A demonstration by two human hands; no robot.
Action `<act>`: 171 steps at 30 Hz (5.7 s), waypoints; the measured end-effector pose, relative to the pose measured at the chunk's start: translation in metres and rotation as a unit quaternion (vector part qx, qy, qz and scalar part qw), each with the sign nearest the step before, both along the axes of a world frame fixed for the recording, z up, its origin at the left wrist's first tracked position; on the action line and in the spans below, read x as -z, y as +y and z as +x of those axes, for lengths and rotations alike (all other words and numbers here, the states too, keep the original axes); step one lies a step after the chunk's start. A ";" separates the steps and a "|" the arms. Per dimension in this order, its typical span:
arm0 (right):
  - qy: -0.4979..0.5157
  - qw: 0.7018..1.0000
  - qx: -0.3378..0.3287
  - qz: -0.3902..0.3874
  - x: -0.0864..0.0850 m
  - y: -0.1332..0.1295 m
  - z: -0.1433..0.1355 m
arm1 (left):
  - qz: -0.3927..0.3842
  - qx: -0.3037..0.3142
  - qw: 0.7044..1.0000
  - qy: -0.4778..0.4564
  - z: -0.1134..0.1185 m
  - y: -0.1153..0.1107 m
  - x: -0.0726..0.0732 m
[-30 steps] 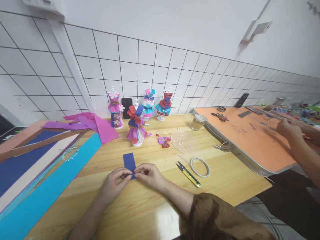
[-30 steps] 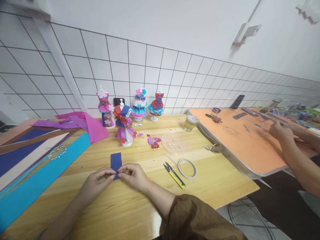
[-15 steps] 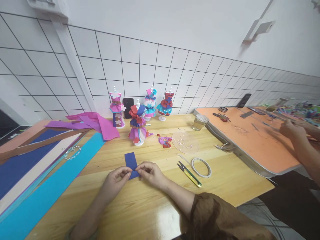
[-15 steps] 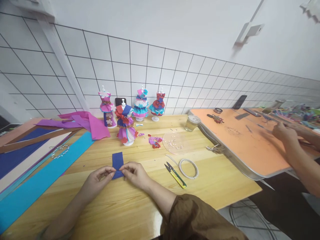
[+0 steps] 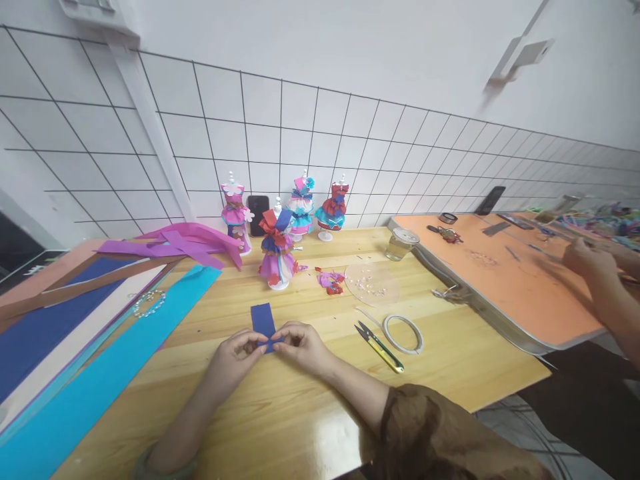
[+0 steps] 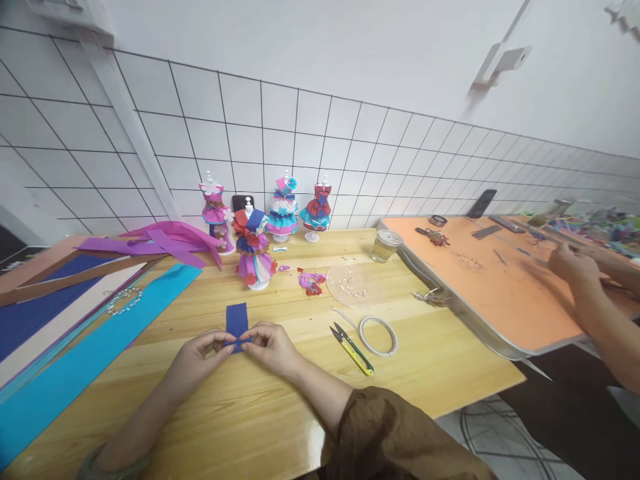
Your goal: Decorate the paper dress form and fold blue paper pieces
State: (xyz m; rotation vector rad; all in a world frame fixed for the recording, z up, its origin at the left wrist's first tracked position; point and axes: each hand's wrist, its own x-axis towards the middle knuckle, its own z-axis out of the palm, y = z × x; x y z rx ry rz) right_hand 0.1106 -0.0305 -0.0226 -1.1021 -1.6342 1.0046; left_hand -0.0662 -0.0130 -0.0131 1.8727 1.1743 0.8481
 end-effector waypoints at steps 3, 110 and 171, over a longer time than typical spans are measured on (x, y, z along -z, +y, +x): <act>0.001 1.000 0.006 0.002 0.004 0.001 -0.001 | -0.007 -0.008 1.000 -0.015 0.000 0.002 0.005; 0.073 0.991 -0.021 -0.112 -0.002 -0.001 0.006 | -0.106 0.011 0.987 -0.122 -0.002 0.000 0.006; 0.013 1.000 0.018 -0.011 0.007 -0.001 0.004 | -0.042 -0.016 0.996 -0.079 0.004 -0.007 -0.003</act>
